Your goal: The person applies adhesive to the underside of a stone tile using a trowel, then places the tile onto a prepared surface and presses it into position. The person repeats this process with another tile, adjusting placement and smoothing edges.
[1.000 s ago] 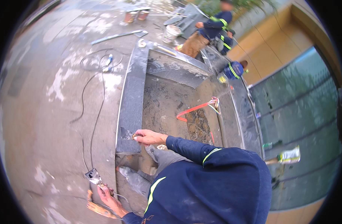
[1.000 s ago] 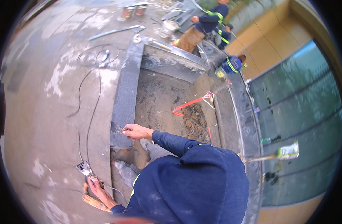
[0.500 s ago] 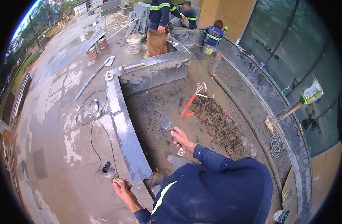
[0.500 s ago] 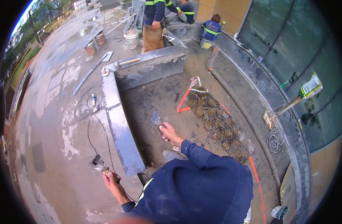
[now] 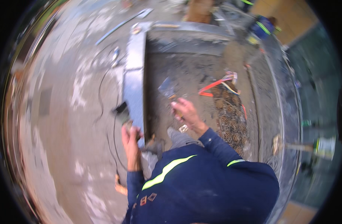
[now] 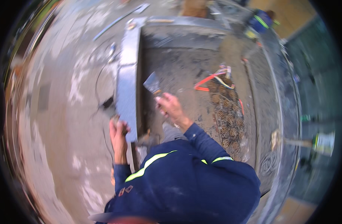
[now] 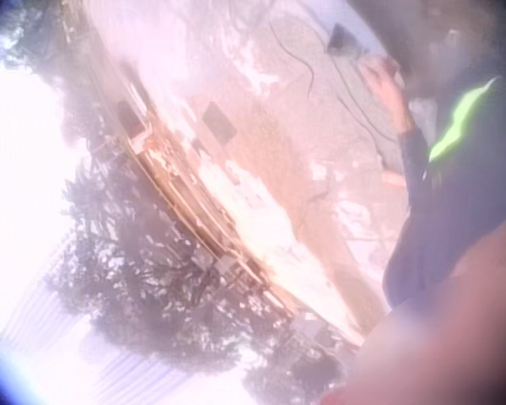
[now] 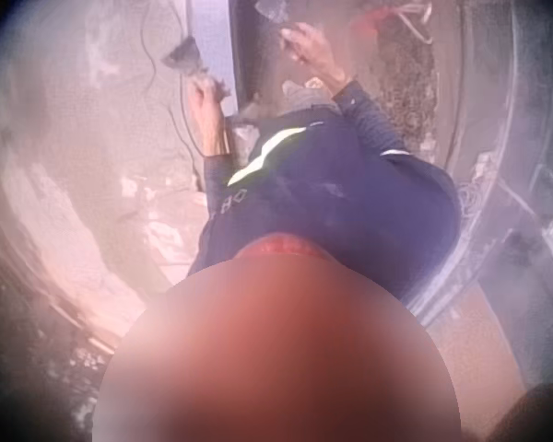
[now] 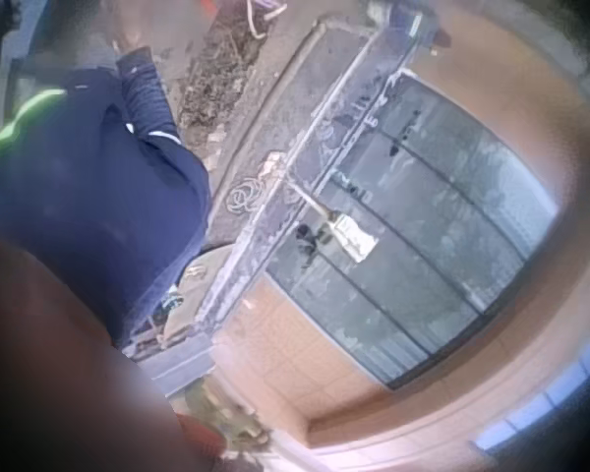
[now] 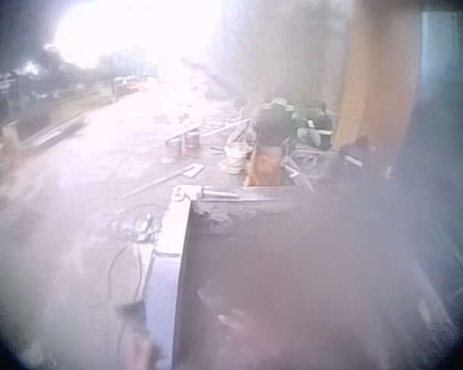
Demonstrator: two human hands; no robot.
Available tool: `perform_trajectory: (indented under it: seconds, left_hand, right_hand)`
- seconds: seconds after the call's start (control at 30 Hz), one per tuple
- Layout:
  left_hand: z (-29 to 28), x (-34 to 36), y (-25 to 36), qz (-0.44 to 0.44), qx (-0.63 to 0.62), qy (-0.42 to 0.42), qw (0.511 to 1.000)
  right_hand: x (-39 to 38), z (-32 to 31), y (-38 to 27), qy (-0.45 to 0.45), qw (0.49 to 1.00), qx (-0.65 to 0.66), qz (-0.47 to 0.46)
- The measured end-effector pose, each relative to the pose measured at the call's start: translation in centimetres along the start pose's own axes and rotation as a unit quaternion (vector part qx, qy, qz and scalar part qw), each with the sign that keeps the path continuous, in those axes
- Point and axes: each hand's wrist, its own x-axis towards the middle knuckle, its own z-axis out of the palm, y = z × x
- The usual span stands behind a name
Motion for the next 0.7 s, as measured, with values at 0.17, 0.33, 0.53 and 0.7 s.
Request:
perform_trajectory:
  seconds: [0.17, 0.33, 0.53, 0.7]
  left_hand:
    - [5.1, 2.5, 0.3, 0.038, 0.044, 0.049, 0.997]
    - [6.8, 2.0, 0.9, 0.04, 0.07, 0.069, 0.994]
    - [5.4, -0.8, 0.3, -0.033, 0.092, 0.081, 0.992]
    - [2.9, -5.6, -1.5, 0.043, 0.24, 0.077, 0.967]
  right_hand:
    - [0.3, 2.5, -2.1, -0.119, 0.992, -0.043, -0.003]
    - [0.9, 4.9, -2.0, -0.169, 0.983, -0.061, 0.041]
    - [0.0, 7.6, -0.9, -0.183, 0.976, -0.105, 0.054]
    - [-3.6, 10.4, -0.7, -0.169, 0.979, -0.072, 0.088]
